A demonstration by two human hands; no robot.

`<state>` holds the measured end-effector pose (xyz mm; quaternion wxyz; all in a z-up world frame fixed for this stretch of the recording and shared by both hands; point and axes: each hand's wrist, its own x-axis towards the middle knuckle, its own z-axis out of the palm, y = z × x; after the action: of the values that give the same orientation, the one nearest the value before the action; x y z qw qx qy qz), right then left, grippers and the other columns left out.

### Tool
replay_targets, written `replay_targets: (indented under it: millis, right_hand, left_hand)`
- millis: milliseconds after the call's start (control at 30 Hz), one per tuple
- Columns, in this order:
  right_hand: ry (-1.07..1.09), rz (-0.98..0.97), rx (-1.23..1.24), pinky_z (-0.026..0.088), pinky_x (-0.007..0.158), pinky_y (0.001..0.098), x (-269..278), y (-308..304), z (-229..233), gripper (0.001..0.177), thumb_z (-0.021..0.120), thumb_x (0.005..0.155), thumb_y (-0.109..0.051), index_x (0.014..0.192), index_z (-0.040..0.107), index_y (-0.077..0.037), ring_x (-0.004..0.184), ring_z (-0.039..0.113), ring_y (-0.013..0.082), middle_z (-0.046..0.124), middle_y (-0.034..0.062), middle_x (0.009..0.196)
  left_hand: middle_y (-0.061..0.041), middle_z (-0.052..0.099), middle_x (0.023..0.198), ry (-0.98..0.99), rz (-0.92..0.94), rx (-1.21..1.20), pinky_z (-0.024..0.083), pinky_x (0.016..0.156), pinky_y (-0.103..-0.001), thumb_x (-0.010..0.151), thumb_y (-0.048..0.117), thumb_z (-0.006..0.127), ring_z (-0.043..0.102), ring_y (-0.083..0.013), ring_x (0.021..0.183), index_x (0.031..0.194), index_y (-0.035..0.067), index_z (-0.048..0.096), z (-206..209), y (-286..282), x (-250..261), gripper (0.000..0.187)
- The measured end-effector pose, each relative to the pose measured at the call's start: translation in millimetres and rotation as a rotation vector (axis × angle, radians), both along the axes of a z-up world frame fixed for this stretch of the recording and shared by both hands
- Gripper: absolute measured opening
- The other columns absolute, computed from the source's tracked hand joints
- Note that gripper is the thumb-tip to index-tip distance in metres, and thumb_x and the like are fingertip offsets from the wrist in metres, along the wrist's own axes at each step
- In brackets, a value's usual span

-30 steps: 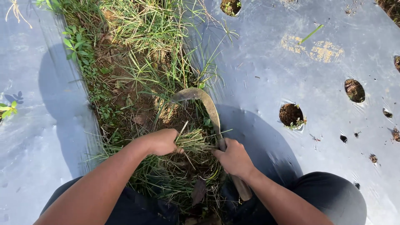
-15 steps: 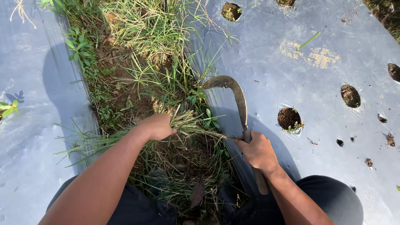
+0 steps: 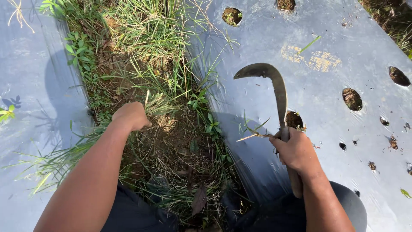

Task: The person uses a sickle to cut grass and weeds growing along the edge of a plastic mulch sheet. They gather the cut grass with their left hand and continue cutting along the row, occasionally pulling weeds by hand.

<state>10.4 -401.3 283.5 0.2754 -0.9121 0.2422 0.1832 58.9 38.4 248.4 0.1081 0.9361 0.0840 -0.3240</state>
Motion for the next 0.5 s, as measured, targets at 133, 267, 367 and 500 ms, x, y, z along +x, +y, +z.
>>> replay_targets:
  millis: [133, 267, 367, 500]
  right_hand:
    - [0.282, 0.302, 0.209, 0.058, 0.061, 0.0379, -15.8, 25.5, -5.1, 0.015, 0.068, 0.084, -0.018, 0.093, 0.075, -0.007, 0.051, 0.07, 0.0253, 0.066, 0.0123, 0.053]
    - [0.423, 0.583, 0.29, 0.06, 0.06, 0.04, -28.1, 47.8, 0.3, 0.037, 0.068, 0.093, -0.021, 0.124, 0.066, 0.001, 0.06, 0.072, 0.0256, 0.07, 0.0179, 0.07]
    - [0.371, 0.649, 0.179, 0.063, 0.076, 0.0576, -22.6, 46.9, -14.9, 0.068, 0.074, 0.095, -0.032, 0.148, 0.047, 0.002, 0.094, 0.076, 0.0458, 0.07, 0.0336, 0.115]
    - [0.293, 0.566, -0.01, 0.058, 0.063, 0.0429, -6.8, 31.5, -48.0, 0.063, 0.075, 0.095, -0.041, 0.142, 0.057, -0.004, 0.075, 0.075, 0.0293, 0.071, 0.0159, 0.087]
  left_hand:
    - [-0.023, 0.075, 0.09, 0.022, -0.028, -0.009, 0.061, 0.068, -0.046, 0.094, 0.02, 0.071, 0.075, -0.0366, 0.077, 0.089, -0.002, 0.079, -38.8, -9.0, -2.4, 0.024]
    - [-0.012, 0.068, 0.062, 0.035, -0.092, -0.066, 0.057, 0.058, -0.038, 0.098, 0.023, 0.064, 0.065, -0.0238, 0.052, 0.072, 0.006, 0.071, -109.8, -20.0, -10.6, 0.032]
    - [-0.006, 0.056, 0.051, 0.038, -0.113, -0.172, 0.049, 0.05, -0.034, 0.098, 0.015, 0.058, 0.053, -0.0181, 0.042, 0.068, 0.007, 0.067, -77.9, -35.9, -10.4, 0.032]
    - [-0.006, 0.056, 0.052, 0.083, -0.132, -0.159, 0.049, 0.05, -0.035, 0.097, 0.014, 0.059, 0.056, -0.0197, 0.044, 0.066, 0.008, 0.066, -135.6, -44.3, -6.1, 0.032]
